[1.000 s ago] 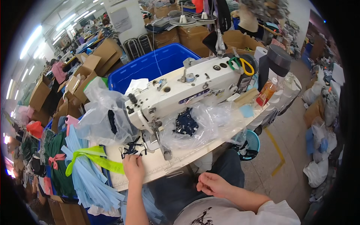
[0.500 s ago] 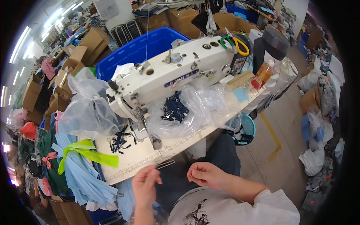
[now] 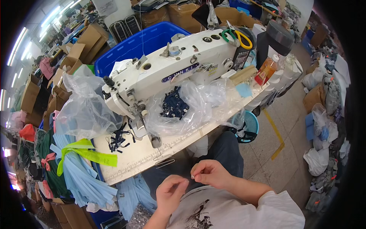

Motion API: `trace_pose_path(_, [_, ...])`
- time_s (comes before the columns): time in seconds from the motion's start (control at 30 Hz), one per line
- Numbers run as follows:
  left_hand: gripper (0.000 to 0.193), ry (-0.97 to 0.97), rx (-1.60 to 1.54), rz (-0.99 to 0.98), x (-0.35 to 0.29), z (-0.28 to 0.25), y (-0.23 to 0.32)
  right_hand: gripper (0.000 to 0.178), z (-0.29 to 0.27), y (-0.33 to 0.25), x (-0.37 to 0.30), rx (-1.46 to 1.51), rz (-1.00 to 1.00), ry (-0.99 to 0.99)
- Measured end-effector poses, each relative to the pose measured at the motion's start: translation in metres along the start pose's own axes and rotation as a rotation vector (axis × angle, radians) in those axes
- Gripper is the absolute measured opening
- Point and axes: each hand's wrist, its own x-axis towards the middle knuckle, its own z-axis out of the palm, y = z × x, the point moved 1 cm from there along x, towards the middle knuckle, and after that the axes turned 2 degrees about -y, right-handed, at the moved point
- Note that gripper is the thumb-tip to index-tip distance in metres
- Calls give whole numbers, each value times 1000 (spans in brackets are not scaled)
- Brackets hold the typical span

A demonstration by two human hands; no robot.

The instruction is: The person attaches small metal stoppers onto cord loops by hand, repeatedly threading the cords through the metal pieces.

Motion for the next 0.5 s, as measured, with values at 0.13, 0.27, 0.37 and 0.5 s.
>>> trace_pose_path(0.13, [3, 52, 192, 64, -1, 1, -2, 14, 7, -3, -1, -251, -152, 23])
trace_pose_path(0.27, [5, 65, 282, 113, 0, 4, 2, 17, 12, -5, 0, -325, -217, 13])
trace_pose_path(0.37, [4, 54, 357, 128, 0, 6, 7, 14, 15, -4, 0, -384, -277, -1])
trace_pose_path(0.5, [4, 69, 392, 159, 0, 7, 10, 16, 16, -6, -1, -465, -256, 15])
